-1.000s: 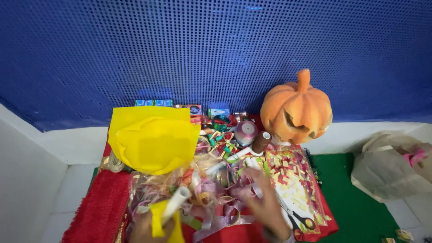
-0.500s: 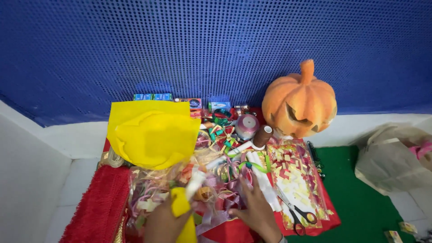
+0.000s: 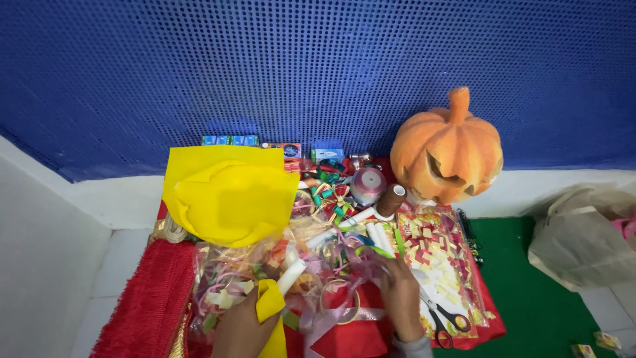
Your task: Wrapping a sheet of yellow craft paper around a white cardboard tube to create a rolled paper component.
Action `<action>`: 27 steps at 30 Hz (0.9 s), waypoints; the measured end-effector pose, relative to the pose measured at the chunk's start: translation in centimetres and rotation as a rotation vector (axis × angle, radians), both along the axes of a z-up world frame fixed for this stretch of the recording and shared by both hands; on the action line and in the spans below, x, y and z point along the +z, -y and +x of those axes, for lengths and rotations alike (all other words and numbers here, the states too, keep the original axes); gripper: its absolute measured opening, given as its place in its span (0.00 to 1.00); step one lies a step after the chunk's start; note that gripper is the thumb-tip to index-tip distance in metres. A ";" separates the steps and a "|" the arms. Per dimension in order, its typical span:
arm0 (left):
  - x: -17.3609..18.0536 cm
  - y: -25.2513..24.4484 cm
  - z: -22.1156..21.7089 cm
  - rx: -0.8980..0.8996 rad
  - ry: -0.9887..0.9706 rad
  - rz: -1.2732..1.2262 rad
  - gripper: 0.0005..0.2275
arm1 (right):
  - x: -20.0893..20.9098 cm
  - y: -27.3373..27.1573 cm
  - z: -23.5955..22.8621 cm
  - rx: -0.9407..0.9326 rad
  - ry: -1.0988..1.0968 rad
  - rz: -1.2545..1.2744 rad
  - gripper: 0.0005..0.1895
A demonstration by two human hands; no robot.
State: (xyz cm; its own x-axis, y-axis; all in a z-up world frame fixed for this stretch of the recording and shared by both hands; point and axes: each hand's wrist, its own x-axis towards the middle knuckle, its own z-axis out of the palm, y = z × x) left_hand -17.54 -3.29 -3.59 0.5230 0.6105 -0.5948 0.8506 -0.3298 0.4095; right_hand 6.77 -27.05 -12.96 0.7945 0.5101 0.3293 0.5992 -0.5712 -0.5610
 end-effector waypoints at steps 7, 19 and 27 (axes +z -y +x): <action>0.5 -0.5 0.1 -0.001 -0.088 -0.022 0.31 | 9.3 0.4 -4.6 0.297 -0.377 -0.794 0.28; -2.0 0.3 0.3 -0.013 0.145 -0.002 0.26 | 4.1 1.4 -1.5 0.341 -0.417 -0.583 0.11; -3.9 0.9 0.1 -0.039 0.081 -0.018 0.34 | 4.1 -1.4 4.8 0.218 -0.058 -0.052 0.15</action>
